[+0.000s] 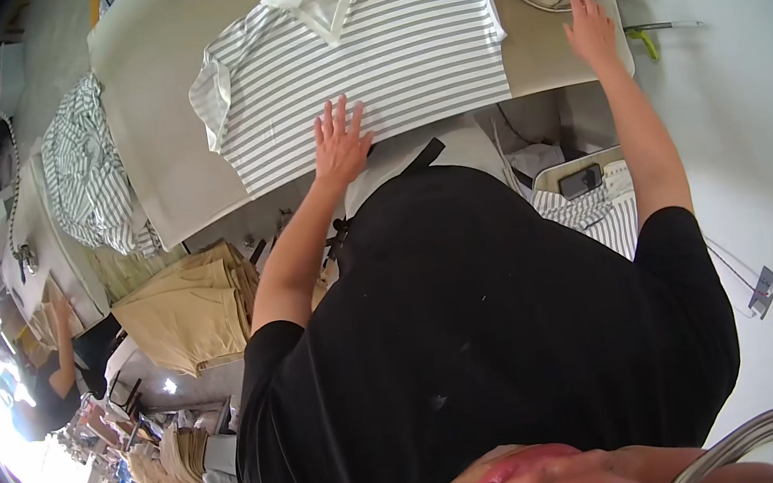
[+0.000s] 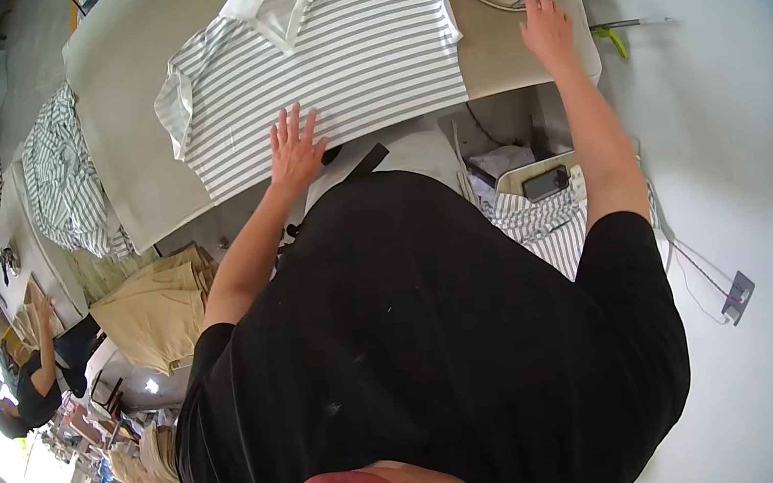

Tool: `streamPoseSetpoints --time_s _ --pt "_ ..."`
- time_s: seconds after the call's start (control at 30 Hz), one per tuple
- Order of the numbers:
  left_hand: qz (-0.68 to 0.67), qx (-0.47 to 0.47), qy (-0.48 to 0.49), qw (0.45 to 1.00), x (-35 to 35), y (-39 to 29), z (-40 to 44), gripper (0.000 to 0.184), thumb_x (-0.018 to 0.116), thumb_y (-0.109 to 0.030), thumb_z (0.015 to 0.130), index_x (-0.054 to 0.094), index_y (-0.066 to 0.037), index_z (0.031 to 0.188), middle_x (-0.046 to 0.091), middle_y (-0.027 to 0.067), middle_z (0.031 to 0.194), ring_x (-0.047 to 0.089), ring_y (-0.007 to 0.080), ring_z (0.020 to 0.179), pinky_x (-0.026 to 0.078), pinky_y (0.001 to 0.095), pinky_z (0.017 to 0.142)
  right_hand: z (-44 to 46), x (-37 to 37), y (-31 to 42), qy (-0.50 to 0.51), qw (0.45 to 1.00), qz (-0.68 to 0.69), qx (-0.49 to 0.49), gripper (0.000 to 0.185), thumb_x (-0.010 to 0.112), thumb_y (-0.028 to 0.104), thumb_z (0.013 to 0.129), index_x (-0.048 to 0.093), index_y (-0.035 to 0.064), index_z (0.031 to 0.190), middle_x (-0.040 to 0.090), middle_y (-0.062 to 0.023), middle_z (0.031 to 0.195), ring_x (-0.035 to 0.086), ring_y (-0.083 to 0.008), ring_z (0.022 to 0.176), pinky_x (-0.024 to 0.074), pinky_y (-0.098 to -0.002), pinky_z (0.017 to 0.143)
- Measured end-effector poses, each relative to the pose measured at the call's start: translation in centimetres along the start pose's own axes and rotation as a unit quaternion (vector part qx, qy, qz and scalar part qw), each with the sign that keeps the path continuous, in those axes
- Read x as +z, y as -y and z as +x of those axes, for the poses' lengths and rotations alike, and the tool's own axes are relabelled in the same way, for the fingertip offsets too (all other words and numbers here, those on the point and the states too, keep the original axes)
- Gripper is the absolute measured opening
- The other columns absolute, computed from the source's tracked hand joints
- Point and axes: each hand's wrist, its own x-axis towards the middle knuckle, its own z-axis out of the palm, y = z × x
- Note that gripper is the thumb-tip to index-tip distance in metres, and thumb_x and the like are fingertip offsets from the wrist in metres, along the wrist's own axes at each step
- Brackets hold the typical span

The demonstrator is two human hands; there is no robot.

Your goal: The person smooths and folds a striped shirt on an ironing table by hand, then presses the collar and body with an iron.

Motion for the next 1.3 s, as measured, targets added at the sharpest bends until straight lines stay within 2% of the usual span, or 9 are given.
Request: streamPoseSetpoints --time_s 0.27,0.33,0.57,0.63,0.7,0.83,0.93,1.1,1.3 --pt "0.005 -0.157 0.05 0.986 2.4 -2.1 0.6 0.07 0.056 -0.048 0.102 0.033 -0.019 0.162 0.018 0.0163 0.17 0.017 0.0436 0.156 0.021 0.0572 0.124 12.9 6.5 -5.2 0.086 0.972 -0.07 -0.208 0.071 0.08 0.021 0.082 0.051 0.0253 0.147 0.057 -0.006 0.14 0.054 -0.0255 0.131 0.0495 -0.0501 0.1" --pt "0.003 -0.19 0.054 0.98 1.7 -1.0 0.3 0.07 0.056 -0.047 0.102 0.033 -0.019 0.162 0.018 0.0164 0.17 0.017 0.0437 0.156 0.021 0.0574 0.124 14.3 8.1 -5.8 0.077 0.968 -0.033 -0.238 0.068 0.081 0.023 0.081 0.053 0.0236 0.143 0.067 -0.0088 0.119 0.066 -0.0296 0.112 0.0549 -0.0454 0.091" --pt "0.015 -0.298 0.053 0.953 -1.0 5.0 -2.7 0.072 0.057 -0.049 0.102 0.032 -0.018 0.162 0.018 0.0165 0.17 0.016 0.043 0.156 0.019 0.056 0.125 19.8 7.1 -2.1 0.314 0.935 0.162 0.009 0.057 0.078 0.032 0.087 0.055 0.0009 0.129 0.063 -0.0114 0.067 0.064 -0.0315 0.056 0.0537 -0.0418 0.052" --pt "0.025 -0.276 0.056 0.959 -1.3 7.5 -3.6 0.072 0.056 -0.05 0.102 0.032 -0.018 0.162 0.018 0.016 0.171 0.015 0.0424 0.157 0.019 0.0557 0.125 16.6 2.6 -0.6 0.437 0.785 0.435 0.058 0.053 0.076 0.034 0.089 0.058 -0.0058 0.118 0.063 -0.0073 0.064 0.058 -0.022 0.047 0.0467 -0.0373 0.044" --pt "0.048 -0.237 0.056 0.969 -1.2 10.1 -3.5 0.073 0.055 -0.052 0.102 0.032 -0.018 0.162 0.018 0.0149 0.171 0.015 0.0413 0.157 0.018 0.0552 0.126 12.3 0.3 3.7 0.436 0.784 0.439 0.06 0.054 0.078 0.036 0.088 0.06 -0.0055 0.116 0.056 -0.0012 0.057 0.049 -0.0143 0.04 0.0414 -0.0334 0.039" --pt "0.045 -0.138 0.05 0.988 -1.1 14.5 -3.5 0.072 0.052 -0.056 0.102 0.032 -0.02 0.162 0.018 0.0123 0.171 0.015 0.0373 0.158 0.016 0.0549 0.126 3.4 0.7 16.0 0.177 0.952 0.243 -0.06 0.067 0.074 0.042 0.089 0.057 -0.0069 0.131 0.074 -0.0248 0.091 0.074 -0.0387 0.085 0.0581 -0.0479 0.073" --pt "0.036 -0.106 0.045 0.993 -1.3 18.1 -4.0 0.073 0.05 -0.057 0.102 0.032 -0.019 0.162 0.018 0.01 0.172 0.015 0.0349 0.158 0.015 0.0548 0.127 0.4 -0.1 22.9 0.258 0.937 0.226 0.06 0.069 0.073 0.044 0.09 0.056 -0.0069 0.134 0.07 -0.0323 0.112 0.066 -0.0457 0.113 0.0536 -0.0522 0.093" --pt "0.027 -0.082 0.074 0.993 -3.1 20.9 -8.1 0.076 0.049 -0.057 0.102 0.031 -0.014 0.162 0.02 0.0069 0.172 0.015 0.0324 0.158 0.015 0.0552 0.127 -2.2 3.1 23.4 0.171 0.964 0.172 0.106 0.064 0.074 0.044 0.089 0.059 -0.0067 0.126 0.074 -0.0266 0.094 0.074 -0.0395 0.088 0.058 -0.0485 0.074" --pt "-0.001 -0.059 0.084 0.995 -3.5 23.2 -12.5 0.075 0.051 -0.052 0.102 0.031 -0.011 0.161 0.022 0.0074 0.171 0.018 0.0317 0.158 0.017 0.0535 0.127 -0.7 3.0 21.9 0.296 0.851 0.358 0.245 0.056 0.076 0.046 0.088 0.067 -0.0048 0.109 0.072 -0.0239 0.082 0.072 -0.0365 0.071 0.0555 -0.046 0.066"
